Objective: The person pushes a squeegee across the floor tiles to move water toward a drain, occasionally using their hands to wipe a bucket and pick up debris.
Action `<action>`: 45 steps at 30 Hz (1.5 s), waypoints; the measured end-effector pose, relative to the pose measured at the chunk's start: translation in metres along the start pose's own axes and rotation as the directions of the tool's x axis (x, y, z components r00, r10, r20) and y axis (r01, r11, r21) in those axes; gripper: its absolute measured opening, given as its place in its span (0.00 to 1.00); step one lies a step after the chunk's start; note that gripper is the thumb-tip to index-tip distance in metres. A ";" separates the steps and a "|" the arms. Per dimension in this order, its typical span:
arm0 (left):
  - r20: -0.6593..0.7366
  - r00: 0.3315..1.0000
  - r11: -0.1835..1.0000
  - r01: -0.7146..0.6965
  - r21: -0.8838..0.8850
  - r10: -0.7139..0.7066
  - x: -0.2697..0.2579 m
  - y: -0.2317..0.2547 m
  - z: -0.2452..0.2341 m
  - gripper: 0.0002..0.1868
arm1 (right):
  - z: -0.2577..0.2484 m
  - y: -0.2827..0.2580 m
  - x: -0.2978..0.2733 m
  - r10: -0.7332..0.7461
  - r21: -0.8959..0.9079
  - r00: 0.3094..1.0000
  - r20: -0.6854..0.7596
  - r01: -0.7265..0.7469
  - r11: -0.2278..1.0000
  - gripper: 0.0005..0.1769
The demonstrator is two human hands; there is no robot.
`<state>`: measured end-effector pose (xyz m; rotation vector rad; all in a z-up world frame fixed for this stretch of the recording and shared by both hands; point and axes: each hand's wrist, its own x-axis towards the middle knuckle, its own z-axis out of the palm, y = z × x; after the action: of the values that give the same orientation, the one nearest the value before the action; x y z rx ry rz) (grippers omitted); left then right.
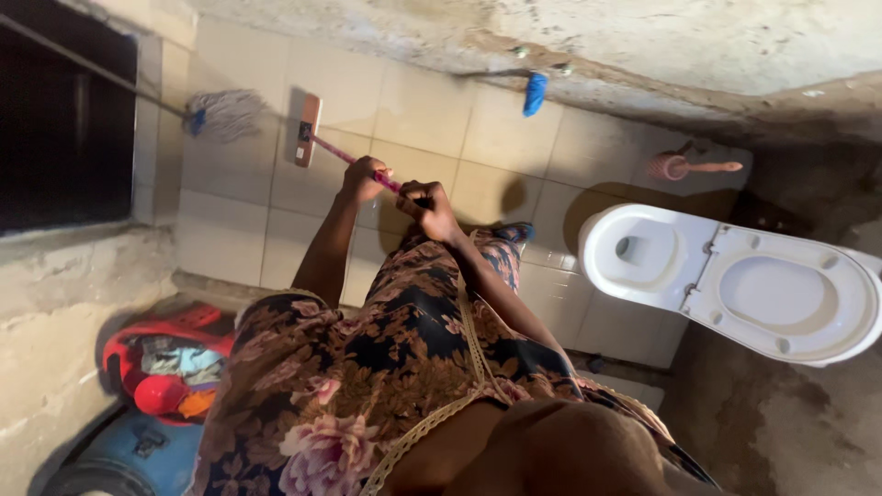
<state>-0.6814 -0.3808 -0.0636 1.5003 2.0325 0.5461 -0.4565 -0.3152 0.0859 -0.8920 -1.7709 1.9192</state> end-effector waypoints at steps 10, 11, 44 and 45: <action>0.058 0.988 0.985 -0.134 -0.109 0.141 0.033 0.098 0.041 0.15 | -0.046 -0.049 -0.050 0.003 -0.077 0.904 -0.428 -0.040 0.996 0.10; 0.035 0.957 0.942 -0.278 -0.186 0.289 0.030 0.123 0.044 0.13 | -0.055 -0.073 -0.063 0.105 -0.005 0.859 -0.501 -0.125 0.992 0.07; -0.128 0.978 0.923 0.108 -0.370 -0.165 0.002 0.111 0.077 0.11 | -0.045 -0.107 -0.044 0.062 -0.005 0.860 -0.507 -0.076 0.997 0.13; -0.175 0.983 0.942 -0.002 -0.335 -0.060 0.017 0.138 0.082 0.14 | -0.064 -0.121 -0.051 0.017 -0.071 0.845 -0.534 -0.065 0.995 0.13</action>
<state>-0.5318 -0.3236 -0.0447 1.2522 1.9682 0.9955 -0.3936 -0.2855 0.2142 -1.3495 -1.5042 1.4243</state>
